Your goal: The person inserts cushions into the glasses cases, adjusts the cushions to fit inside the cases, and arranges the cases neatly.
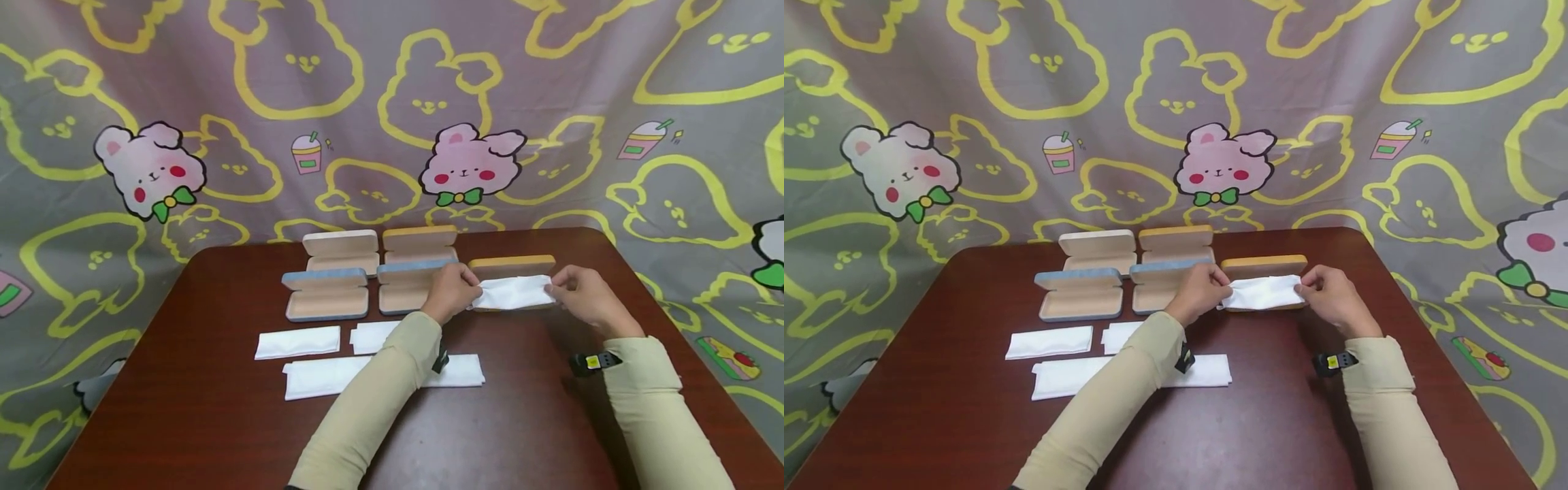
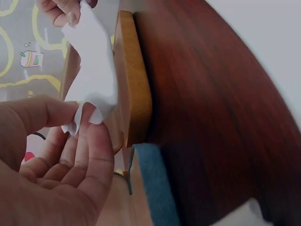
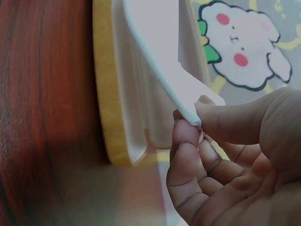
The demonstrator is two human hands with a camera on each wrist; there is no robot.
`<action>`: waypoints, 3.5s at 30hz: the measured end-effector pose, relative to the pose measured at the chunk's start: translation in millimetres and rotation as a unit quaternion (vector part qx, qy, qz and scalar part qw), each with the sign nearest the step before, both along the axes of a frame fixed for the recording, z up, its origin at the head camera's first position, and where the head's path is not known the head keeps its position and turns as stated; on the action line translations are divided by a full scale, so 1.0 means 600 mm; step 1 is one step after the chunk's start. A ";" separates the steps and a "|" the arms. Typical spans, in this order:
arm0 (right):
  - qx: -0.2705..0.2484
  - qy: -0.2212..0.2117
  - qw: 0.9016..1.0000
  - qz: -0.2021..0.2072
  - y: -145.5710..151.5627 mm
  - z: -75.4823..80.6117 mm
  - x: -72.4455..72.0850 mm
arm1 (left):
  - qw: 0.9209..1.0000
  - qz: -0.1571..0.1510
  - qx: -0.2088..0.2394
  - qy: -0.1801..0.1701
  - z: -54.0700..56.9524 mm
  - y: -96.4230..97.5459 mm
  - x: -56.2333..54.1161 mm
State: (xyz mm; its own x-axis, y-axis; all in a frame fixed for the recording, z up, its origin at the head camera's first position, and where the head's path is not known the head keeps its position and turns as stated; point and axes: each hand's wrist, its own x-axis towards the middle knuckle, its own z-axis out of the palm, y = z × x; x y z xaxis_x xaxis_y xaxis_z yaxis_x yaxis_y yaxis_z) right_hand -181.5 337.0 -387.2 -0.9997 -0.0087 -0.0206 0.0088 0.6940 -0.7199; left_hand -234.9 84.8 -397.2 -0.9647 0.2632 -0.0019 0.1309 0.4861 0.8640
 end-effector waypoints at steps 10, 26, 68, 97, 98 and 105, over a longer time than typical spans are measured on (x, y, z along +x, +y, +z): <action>-0.010 -0.006 1.000 -0.022 0.012 -0.028 -0.024 | 1.000 0.024 0.003 0.014 -0.007 0.032 -0.008; 0.042 0.005 0.997 -0.071 0.005 -0.043 -0.042 | 0.998 0.007 -0.045 0.051 -0.024 0.035 -0.010; -0.173 -0.141 0.971 -0.089 0.042 -0.015 -0.058 | 0.988 0.040 0.097 -0.116 -0.003 -0.013 -0.015; -0.153 -0.174 0.969 -0.087 0.026 -0.017 -0.075 | 0.986 0.032 0.099 -0.128 -0.005 -0.002 -0.027; -0.153 -0.171 0.969 -0.090 0.026 -0.017 -0.074 | 0.986 0.027 0.100 -0.130 -0.004 -0.003 -0.028; -0.152 -0.164 0.970 -0.097 0.024 -0.020 -0.071 | 0.984 0.011 0.096 -0.148 -0.002 -0.006 -0.028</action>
State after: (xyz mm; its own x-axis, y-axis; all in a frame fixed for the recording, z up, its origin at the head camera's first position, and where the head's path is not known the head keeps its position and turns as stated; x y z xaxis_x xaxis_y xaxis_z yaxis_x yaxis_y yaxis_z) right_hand -224.3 351.7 -399.5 -0.9233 0.1244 -0.3634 0.3812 0.4132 -0.8270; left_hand -251.8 81.3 -398.5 -0.9347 0.2652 -0.2368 -0.1500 0.3096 0.9389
